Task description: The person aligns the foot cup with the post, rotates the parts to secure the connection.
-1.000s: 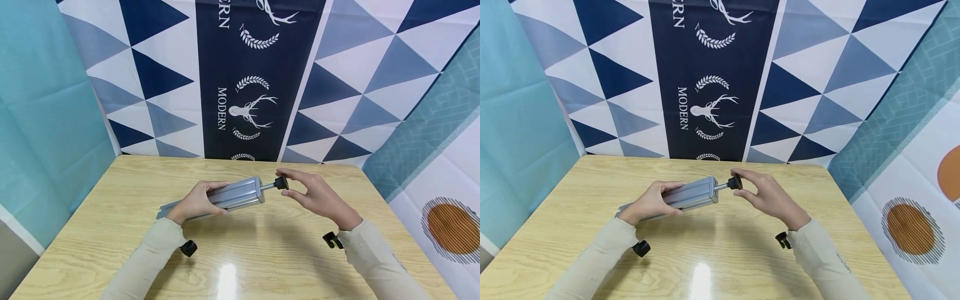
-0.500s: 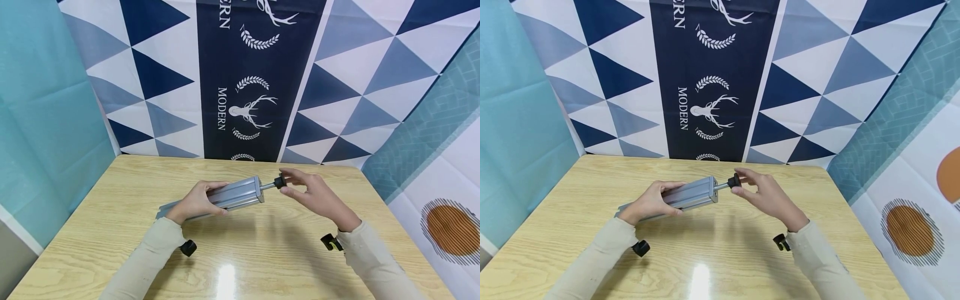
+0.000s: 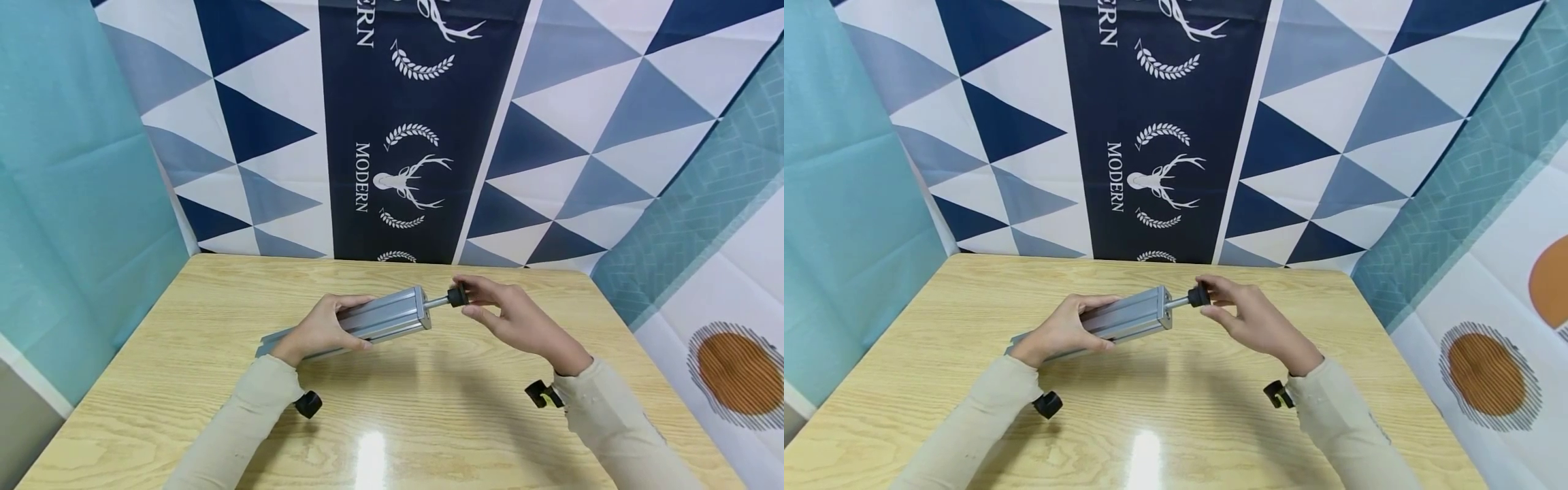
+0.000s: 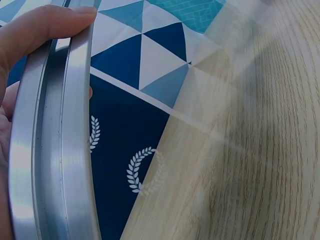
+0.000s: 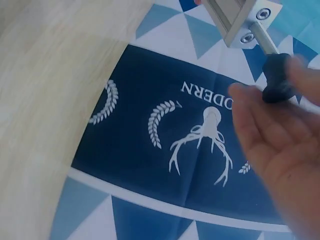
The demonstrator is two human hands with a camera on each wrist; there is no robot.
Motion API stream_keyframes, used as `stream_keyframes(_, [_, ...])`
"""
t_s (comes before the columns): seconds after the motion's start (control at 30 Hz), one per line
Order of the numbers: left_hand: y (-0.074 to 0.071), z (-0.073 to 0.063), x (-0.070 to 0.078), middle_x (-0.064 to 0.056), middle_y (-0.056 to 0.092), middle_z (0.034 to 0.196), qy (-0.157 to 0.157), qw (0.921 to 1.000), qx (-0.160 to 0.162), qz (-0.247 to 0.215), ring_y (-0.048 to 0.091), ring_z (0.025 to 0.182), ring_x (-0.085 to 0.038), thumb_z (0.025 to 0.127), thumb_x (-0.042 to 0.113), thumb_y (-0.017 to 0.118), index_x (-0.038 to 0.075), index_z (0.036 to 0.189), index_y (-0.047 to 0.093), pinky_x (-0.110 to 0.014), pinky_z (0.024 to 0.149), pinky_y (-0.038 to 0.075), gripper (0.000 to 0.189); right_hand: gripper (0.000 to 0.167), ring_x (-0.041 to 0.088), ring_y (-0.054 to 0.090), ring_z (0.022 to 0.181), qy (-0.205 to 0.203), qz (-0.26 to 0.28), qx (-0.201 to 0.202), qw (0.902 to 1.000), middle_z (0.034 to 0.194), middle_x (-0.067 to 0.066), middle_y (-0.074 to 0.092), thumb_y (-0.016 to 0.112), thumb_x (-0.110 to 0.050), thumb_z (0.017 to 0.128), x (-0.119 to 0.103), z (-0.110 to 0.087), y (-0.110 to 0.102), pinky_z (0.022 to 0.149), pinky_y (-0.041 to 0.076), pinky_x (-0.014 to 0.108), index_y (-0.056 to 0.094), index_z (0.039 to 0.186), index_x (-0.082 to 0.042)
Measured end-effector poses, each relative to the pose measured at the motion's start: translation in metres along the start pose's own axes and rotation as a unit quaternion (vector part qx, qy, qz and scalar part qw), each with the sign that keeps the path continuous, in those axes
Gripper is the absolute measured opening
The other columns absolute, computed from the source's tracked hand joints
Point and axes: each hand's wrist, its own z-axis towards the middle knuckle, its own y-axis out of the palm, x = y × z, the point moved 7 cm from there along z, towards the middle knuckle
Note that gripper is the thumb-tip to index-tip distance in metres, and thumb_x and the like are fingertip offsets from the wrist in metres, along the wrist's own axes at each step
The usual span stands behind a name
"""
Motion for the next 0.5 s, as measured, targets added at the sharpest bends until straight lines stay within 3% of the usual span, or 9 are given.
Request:
stream_keyframes(0.13, [-0.001, 0.001, -0.002, -0.004, 0.06, 0.13, -0.009, 1.0, -0.001, -0.003, 0.059, 0.108, -0.018, 0.065, 0.012, 0.088, 0.016, 0.134, 0.058, -0.039, 0.095, 0.044, 0.075, 0.037, 0.02, 0.07, 0.089, 0.073, 0.015, 0.023, 0.9969, 0.099, 0.008, 0.071, 0.054, -0.034, 0.098, 0.009, 0.003, 0.001, 0.081, 0.054, 0.043, 0.066, 0.115, -0.004])
stream_keyframes(0.27, [-0.002, 0.002, -0.002, -0.007, 0.059, 0.131, -0.013, 0.9999, -0.008, -0.003, 0.059, 0.108, -0.019, 0.066, 0.006, 0.086, 0.012, 0.135, 0.056, -0.039, 0.095, 0.044, 0.076, 0.037, 0.01, 0.068, 0.075, 0.109, 0.026, 0.029, 0.9933, 0.083, -0.001, 0.071, 0.053, -0.04, 0.098, 0.012, 0.005, 0.003, 0.074, 0.055, 0.036, 0.07, 0.101, -0.007])
stream_keyframes(0.37, [-0.003, 0.002, 0.006, -0.01, 0.059, 0.131, -0.014, 0.9998, -0.014, 0.001, 0.059, 0.108, -0.02, 0.067, 0.003, 0.084, 0.009, 0.136, 0.055, -0.039, 0.094, 0.045, 0.075, 0.038, 0.012, 0.069, 0.078, 0.11, 0.025, 0.022, 0.9934, 0.087, 0.002, 0.071, 0.052, -0.039, 0.099, 0.013, 0.005, 0.003, 0.075, 0.055, 0.036, 0.068, 0.106, -0.005])
stream_keyframes(0.5, [-0.007, -0.001, 0.024, -0.011, 0.06, 0.129, -0.016, 0.9997, -0.017, 0.006, 0.06, 0.106, -0.019, 0.067, 0.004, 0.083, 0.006, 0.134, 0.056, -0.037, 0.093, 0.045, 0.072, 0.051, 0.028, 0.066, 0.102, 0.1, 0.001, -0.009, 0.995, 0.119, 0.014, 0.065, 0.054, -0.041, 0.097, 0.011, 0.006, 0.002, 0.086, 0.051, 0.046, 0.055, 0.132, -0.002])
